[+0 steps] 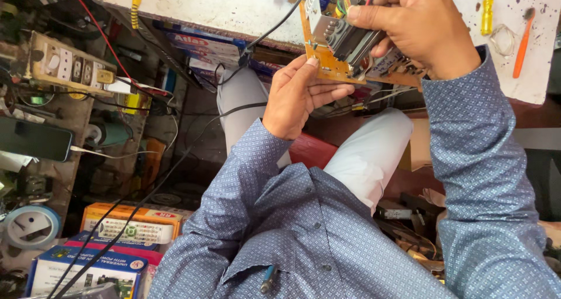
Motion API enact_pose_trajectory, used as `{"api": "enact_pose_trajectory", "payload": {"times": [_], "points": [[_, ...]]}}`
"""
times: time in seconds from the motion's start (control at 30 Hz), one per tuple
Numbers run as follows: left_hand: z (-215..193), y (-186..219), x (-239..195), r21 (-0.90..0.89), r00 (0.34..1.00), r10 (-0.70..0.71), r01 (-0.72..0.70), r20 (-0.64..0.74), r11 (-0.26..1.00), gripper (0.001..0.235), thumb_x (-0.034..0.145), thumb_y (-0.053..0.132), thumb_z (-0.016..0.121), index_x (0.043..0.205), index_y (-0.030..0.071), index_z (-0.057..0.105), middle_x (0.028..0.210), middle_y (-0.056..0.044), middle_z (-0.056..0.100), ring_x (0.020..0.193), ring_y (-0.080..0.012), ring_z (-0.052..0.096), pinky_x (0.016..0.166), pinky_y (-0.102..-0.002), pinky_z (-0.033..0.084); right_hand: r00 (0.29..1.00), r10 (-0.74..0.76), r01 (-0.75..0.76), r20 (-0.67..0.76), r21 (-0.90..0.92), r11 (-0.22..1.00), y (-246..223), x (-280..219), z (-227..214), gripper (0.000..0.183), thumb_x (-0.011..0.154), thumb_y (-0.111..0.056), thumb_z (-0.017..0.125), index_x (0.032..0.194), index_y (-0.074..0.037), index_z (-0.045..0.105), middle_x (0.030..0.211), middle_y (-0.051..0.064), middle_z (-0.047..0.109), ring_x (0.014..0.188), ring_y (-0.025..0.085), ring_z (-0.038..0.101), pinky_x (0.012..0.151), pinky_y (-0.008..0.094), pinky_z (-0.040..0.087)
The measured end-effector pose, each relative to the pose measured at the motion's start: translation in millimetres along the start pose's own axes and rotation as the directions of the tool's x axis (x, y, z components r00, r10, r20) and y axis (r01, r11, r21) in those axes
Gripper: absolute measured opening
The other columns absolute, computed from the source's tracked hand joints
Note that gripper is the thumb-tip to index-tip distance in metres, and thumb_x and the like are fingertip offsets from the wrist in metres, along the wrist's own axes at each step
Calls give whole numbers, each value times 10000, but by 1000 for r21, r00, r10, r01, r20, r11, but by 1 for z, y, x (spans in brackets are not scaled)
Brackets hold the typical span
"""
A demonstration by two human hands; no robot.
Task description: The person uses a multimeter to test a small electronic component, then uses a screwdriver to adjust a circuit board, and finally uses a soldering iron to solder points on the board.
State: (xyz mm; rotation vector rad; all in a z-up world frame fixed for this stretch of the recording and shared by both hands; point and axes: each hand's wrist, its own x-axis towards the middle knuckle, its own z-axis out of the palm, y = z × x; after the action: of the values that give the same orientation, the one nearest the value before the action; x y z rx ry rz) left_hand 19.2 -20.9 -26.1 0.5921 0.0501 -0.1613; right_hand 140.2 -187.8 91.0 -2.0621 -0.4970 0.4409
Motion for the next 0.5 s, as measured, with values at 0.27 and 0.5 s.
{"api": "enact_pose_trajectory", "payload": {"times": [0.27, 0.5], "points": [[-1, -1, 1, -16, 1000, -1, 1, 5, 1000, 393, 1120, 206, 415, 1365, -84, 518, 1198, -303, 685, 1037, -402, 735, 937, -462, 631, 999, -48, 48, 12, -46, 998, -2, -1, 5, 204, 1007, -183, 768, 1031, 15, 727, 906, 73, 734, 668, 101, 691, 545, 233, 578], [-2, -3, 1, -18, 1000, -9, 9, -1, 1000, 391, 1119, 203, 414, 1361, -87, 516, 1192, -301, 688, 1035, -408, 736, 933, -462, 626, 996, -75, 75, 48, 9, 997, -9, -2, 8, 204, 996, -136, 764, 1057, 49, 706, 947, 94, 748, 740, 118, 727, 579, 257, 616]]}}
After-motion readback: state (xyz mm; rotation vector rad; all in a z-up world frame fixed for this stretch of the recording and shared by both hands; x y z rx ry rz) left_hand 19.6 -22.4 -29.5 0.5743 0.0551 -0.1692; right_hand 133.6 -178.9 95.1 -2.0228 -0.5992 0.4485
